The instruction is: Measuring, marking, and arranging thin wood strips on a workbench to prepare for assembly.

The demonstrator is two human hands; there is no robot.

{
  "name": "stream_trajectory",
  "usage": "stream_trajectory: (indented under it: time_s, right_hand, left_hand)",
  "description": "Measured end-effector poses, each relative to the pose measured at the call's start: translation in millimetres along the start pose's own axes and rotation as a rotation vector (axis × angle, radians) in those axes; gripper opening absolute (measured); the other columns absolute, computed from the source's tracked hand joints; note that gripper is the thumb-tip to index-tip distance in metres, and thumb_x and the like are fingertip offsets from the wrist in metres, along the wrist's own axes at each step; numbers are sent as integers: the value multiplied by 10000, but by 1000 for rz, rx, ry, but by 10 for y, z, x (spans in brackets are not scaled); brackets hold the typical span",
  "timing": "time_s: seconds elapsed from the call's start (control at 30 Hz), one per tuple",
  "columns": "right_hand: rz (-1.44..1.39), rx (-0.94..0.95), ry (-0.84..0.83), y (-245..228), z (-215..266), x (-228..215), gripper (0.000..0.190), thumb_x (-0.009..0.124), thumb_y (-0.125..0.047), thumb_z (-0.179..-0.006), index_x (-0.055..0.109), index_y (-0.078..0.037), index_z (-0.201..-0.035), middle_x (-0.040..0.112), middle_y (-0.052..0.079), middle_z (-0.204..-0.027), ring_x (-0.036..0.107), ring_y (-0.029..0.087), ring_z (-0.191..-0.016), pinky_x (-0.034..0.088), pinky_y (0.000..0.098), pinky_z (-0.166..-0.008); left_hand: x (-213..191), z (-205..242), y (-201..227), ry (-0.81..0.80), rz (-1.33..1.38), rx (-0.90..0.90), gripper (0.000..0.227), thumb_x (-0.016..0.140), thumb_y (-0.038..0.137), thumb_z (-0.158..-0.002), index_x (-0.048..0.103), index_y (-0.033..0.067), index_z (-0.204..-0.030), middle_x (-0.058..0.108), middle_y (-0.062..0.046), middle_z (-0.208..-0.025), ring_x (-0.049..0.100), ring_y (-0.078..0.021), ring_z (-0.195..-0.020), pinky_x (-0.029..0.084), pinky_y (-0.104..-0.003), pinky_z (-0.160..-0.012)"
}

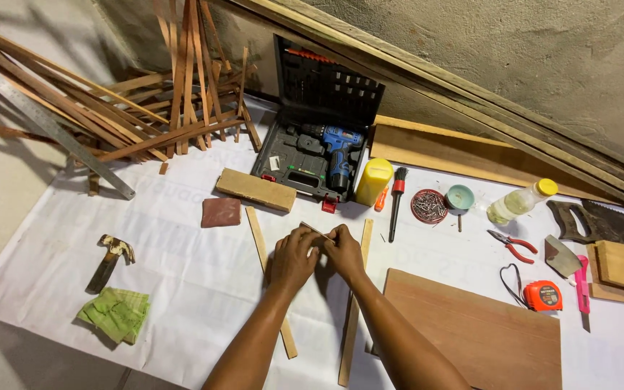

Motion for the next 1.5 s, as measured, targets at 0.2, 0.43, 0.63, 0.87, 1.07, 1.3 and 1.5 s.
stream_trajectory:
  time_s: [0.2, 0.43, 0.63, 0.87, 1.07, 1.3, 1.5]
  right_hand:
    - [-266, -192, -125, -10, 474, -45, 136, 607, -84, -920, 502, -36, -993, 788, 124, -1011, 731, 208, -833, 579, 344, -760]
    - [-5, -392, -277, -335, 1309, -63, 300, 685, -75, -917, 590, -78, -1201, 753, 135, -1058, 737, 290, -970, 577, 380, -821]
    - [216, -701, -372, -551, 1687, -11, 357, 713, -47, -873, 714, -115, -1223, 694, 106, -1200, 677, 307, -1094, 567, 395, -911]
    - [368, -909, -376, -534, 1683, 179, 373, 709, -94, -885, 699, -94, -1258, 644, 115, -1334, 598, 308, -1265, 526, 400, -1022]
    - [516, -890, -424, -282, 1523, 411, 404, 635, -171, -930, 694, -147, -1329, 600, 99, -1452, 499, 333, -1390, 452, 411, -1097]
    - [520, -758, -379, -591, 1185, 554, 398, 648, -237, -936, 691, -129, -1317, 606, 107, -1439, 489, 368, -1370, 429, 418, -1103]
    - [487, -790, -273, -582, 491, 967, 403, 602, -141, -932, 703, -102, -1320, 619, 135, -1440, 493, 411, -1377, 414, 438, -1134]
  left_hand:
    - [-363, 309, 220, 73, 129, -90, 453, 727, 130, -829, 613, 103, -1266, 570, -146, -1291, 694, -337, -864, 568, -453, -688]
    - [-528, 1113, 117, -73, 126, -349, 168, 711, 160, -926, 705, 143, -1094, 701, -36, -1091, 716, -290, -903, 587, -405, -763]
    - [-480, 1736, 44, -94, -87, -264, 253, 651, 145, -960, 656, 70, -1202, 667, -4, -1267, 723, -235, -959, 607, -353, -816]
    - [-614, 1809, -73, -57, -128, -168, 351, 632, 151, -971, 618, 66, -1312, 625, -40, -1338, 652, -236, -1158, 562, -346, -975]
    - [-620, 1883, -59, -349, -229, -198, 390, 513, 259, -1032, 584, 68, -1364, 544, -82, -1464, 527, -257, -1326, 417, -411, -1118]
    - [-716, 1412, -209, -352, -338, -167, 513, 483, 293, -1016, 509, 33, -1458, 487, -108, -1531, 401, -280, -1433, 251, -490, -1195]
    - [-451, 877, -829, -296, -363, -247, 549, 544, 298, -960, 522, 86, -1466, 482, -73, -1557, 356, -318, -1464, 174, -560, -1221]
Point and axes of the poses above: each hand's wrist, its own z-axis away from the middle knuckle, its own x-axis out of the palm, y = z × x, the point moved 3 cm from there along -z, towards the middle knuckle
